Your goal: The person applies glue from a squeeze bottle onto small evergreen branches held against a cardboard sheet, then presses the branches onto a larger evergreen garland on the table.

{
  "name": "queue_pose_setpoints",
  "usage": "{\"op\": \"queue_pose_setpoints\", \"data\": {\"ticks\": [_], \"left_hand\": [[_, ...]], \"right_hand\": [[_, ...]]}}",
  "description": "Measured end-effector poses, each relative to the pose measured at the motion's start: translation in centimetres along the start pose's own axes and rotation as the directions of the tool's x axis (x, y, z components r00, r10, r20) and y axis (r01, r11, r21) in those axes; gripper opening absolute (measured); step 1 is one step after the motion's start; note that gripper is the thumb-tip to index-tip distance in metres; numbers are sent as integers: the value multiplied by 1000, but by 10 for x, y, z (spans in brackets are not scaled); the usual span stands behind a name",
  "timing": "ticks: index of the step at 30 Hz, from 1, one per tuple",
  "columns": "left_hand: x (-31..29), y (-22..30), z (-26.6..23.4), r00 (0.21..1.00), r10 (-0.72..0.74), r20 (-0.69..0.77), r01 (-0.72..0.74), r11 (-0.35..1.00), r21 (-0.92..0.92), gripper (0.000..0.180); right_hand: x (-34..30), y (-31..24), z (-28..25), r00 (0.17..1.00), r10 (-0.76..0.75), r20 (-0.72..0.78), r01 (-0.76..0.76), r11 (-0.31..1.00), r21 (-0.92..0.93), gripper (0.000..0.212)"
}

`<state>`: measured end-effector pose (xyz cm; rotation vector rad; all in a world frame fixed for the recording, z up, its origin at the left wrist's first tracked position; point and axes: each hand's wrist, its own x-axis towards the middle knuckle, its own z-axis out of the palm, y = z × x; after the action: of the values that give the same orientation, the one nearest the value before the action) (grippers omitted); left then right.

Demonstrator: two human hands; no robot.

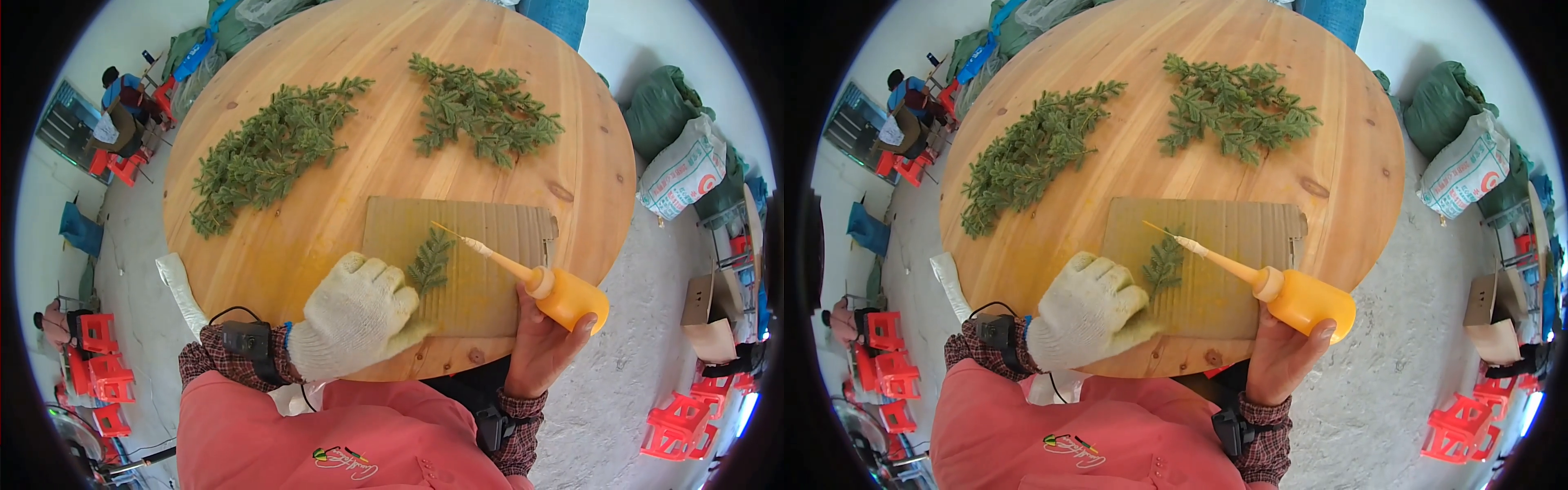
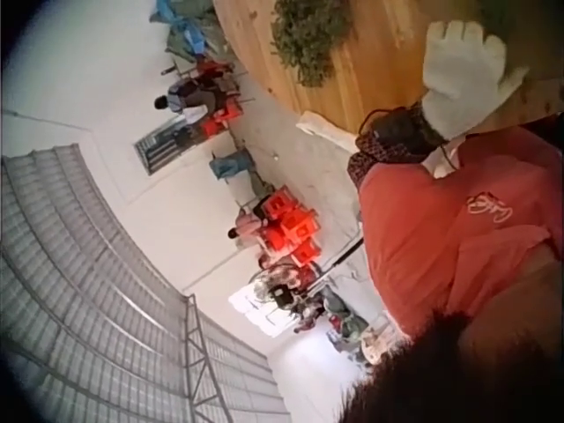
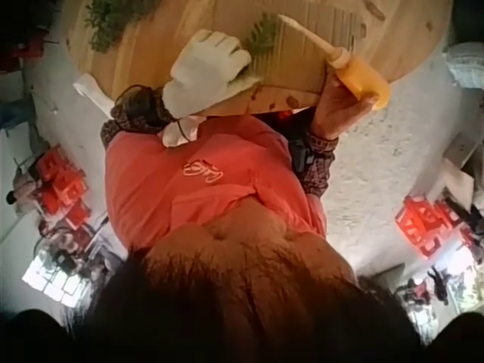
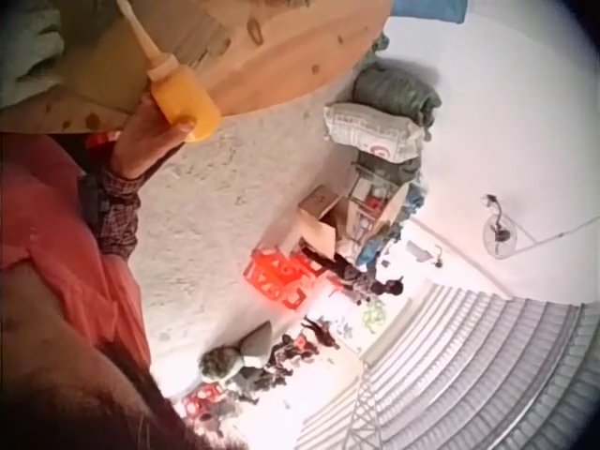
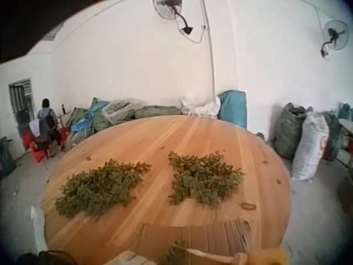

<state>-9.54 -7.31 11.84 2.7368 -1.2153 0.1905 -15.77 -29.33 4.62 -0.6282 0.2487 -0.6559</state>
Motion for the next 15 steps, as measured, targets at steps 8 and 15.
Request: {"op": "queue_pose_setpoints", "data": {"ticks": [8, 15], "left_hand": [[22, -30, 3, 964, 73, -257, -89, 995, -51, 29], [27, -20, 31, 987, 46, -157, -70, 986, -150, 47]], "right_hand": [[0, 2, -5, 1000, -6, 2, 6, 1000, -13, 54], [1, 2, -4, 1000, 2, -4, -2, 1000, -12, 54]]}}
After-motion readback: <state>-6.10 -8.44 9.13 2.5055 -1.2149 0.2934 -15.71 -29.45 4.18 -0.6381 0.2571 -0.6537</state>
